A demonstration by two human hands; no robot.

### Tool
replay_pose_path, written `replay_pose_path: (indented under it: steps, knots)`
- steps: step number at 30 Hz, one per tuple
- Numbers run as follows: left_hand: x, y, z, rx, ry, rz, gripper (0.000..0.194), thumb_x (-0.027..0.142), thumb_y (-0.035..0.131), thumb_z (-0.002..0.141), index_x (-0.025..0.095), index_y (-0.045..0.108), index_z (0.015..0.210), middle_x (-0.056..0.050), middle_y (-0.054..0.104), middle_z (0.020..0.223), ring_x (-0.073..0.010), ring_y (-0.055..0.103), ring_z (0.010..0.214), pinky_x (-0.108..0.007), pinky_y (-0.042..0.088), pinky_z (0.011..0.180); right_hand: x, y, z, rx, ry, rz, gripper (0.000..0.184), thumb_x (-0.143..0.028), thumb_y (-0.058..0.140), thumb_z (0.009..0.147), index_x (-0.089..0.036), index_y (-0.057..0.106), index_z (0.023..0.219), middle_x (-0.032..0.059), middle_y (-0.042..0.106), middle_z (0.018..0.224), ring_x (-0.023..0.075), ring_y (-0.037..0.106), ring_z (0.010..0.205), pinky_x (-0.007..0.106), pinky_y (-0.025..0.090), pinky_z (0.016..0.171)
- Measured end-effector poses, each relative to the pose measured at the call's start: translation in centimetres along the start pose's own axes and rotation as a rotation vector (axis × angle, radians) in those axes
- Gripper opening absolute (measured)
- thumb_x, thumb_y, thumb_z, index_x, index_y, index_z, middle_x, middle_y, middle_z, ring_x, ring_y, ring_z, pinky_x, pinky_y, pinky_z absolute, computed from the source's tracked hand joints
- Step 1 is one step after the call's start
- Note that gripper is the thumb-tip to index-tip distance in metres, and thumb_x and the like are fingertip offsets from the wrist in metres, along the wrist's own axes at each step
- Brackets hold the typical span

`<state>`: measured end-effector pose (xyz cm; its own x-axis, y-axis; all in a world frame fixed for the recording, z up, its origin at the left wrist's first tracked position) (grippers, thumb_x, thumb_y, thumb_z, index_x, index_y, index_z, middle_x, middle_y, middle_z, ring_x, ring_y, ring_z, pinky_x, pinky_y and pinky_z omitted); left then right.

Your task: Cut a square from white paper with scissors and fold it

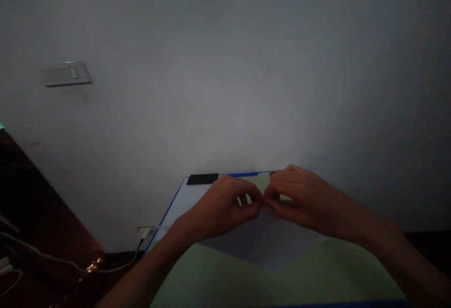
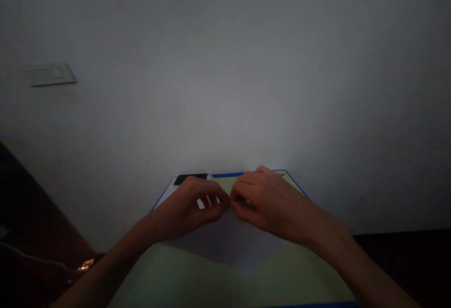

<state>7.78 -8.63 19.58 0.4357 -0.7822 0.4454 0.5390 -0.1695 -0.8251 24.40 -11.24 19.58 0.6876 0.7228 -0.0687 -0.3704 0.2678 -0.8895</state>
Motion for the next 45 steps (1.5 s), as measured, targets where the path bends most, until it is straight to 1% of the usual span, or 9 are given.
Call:
replay_pose_path:
  steps: [6,15,24,27,33,38,41,43,45]
  knots:
    - [0.8,0.3,0.2,0.151,-0.026,0.092,0.012,0.011,0.066,0.071,0.018,0.075,0.077,0.0,0.07,0.067,-0.0138,0.063,0.063,-0.024,0.047,0.063,-0.9,-0.3,0.0,0.098,-0.113,-0.13,0.011,-0.02,0.056,0.091,-0.019,0.064,0.083,0.0008,0.066,0.078,0.0162,0.059,0.073,0.037,0.038,0.085]
    - [0.6,-0.5,-1.2,0.189,0.008,0.213,0.012,0.013,0.063,0.071,0.019,0.073,0.073,-0.001,0.069,0.067,-0.0142,0.061,0.063,-0.024,0.046,0.062,-0.3,-1.5,-0.7,0.155,-0.196,-0.082,0.008,-0.022,0.056,0.091,-0.023,0.062,0.086,-0.0016,0.067,0.079,0.0147,0.061,0.074,0.042,0.036,0.099]
    - [-0.6,-2.1,-3.0,0.226,-0.06,0.211,0.013,0.012,0.063,0.073,0.018,0.074,0.073,-0.001,0.069,0.069,-0.0134,0.063,0.064,-0.023,0.047,0.062,2.2,-3.1,-2.3,0.111,-0.066,0.014,0.011,-0.032,0.057,0.092,-0.026,0.063,0.086,-0.0019,0.068,0.081,0.0176,0.063,0.078,0.048,0.032,0.108]
    - [-1.3,-2.8,-3.7,0.244,-0.086,0.238,0.011,0.013,0.064,0.072,0.018,0.074,0.071,-0.001,0.069,0.067,-0.0131,0.062,0.062,-0.023,0.047,0.061,3.1,-3.8,-2.9,0.136,-0.04,0.044,0.012,-0.034,0.057,0.092,-0.026,0.063,0.084,-0.0015,0.067,0.081,0.0181,0.063,0.077,0.049,0.034,0.109]
    - [-2.9,-3.9,-5.2,0.265,-0.126,0.316,0.012,0.016,0.063,0.075,0.019,0.074,0.074,0.0,0.07,0.067,-0.0124,0.062,0.06,-0.022,0.048,0.06,5.0,-4.9,-4.3,0.145,0.043,0.05,0.014,-0.035,0.058,0.092,-0.028,0.065,0.082,0.0007,0.067,0.078,0.0221,0.063,0.081,0.048,0.039,0.103]
    - [-4.6,-5.7,-6.5,0.273,-0.181,0.393,0.012,0.018,0.063,0.074,0.02,0.074,0.077,0.0,0.072,0.069,-0.0126,0.064,0.062,-0.022,0.049,0.061,7.4,-5.4,-6.1,0.149,0.143,0.064,0.017,-0.041,0.059,0.091,-0.028,0.066,0.083,0.0049,0.068,0.084,0.0233,0.065,0.082,0.038,0.051,0.078]
    - [-5.5,-7.4,-7.3,0.341,-0.246,0.446,0.012,0.023,0.063,0.077,0.02,0.074,0.079,0.0,0.073,0.07,-0.0131,0.065,0.061,-0.021,0.05,0.059,8.7,-5.7,-7.2,0.182,0.26,0.085,0.019,-0.046,0.058,0.091,-0.03,0.068,0.086,0.0064,0.069,0.09,0.026,0.066,0.092,0.032,0.053,0.066]
    - [-6.0,-8.4,-7.6,0.412,-0.275,0.403,0.015,0.026,0.06,0.081,0.018,0.073,0.08,-0.002,0.073,0.072,-0.0133,0.065,0.061,-0.021,0.051,0.059,9.2,-5.6,-7.7,0.16,0.33,0.098,0.019,-0.046,0.057,0.092,-0.031,0.069,0.089,0.0069,0.069,0.093,0.0267,0.066,0.096,0.03,0.054,0.065]
    - [-6.1,-9.0,-7.6,0.485,-0.276,0.361,0.017,0.027,0.059,0.084,0.017,0.072,0.084,-0.003,0.074,0.075,-0.0142,0.066,0.065,-0.022,0.052,0.06,9.4,-5.2,-7.7,0.144,0.342,0.119,0.022,-0.048,0.057,0.092,-0.03,0.069,0.09,0.0071,0.069,0.093,0.0262,0.066,0.091,0.031,0.055,0.066]
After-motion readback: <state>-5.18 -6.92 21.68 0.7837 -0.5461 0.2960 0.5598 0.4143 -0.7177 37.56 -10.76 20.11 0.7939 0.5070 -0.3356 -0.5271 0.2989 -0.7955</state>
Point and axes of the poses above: each hand's wrist, its own z-axis towards the middle knuckle, its own y-axis out of the palm, x = y × z, the point moved 4 cm from there along z, towards the middle knuckle
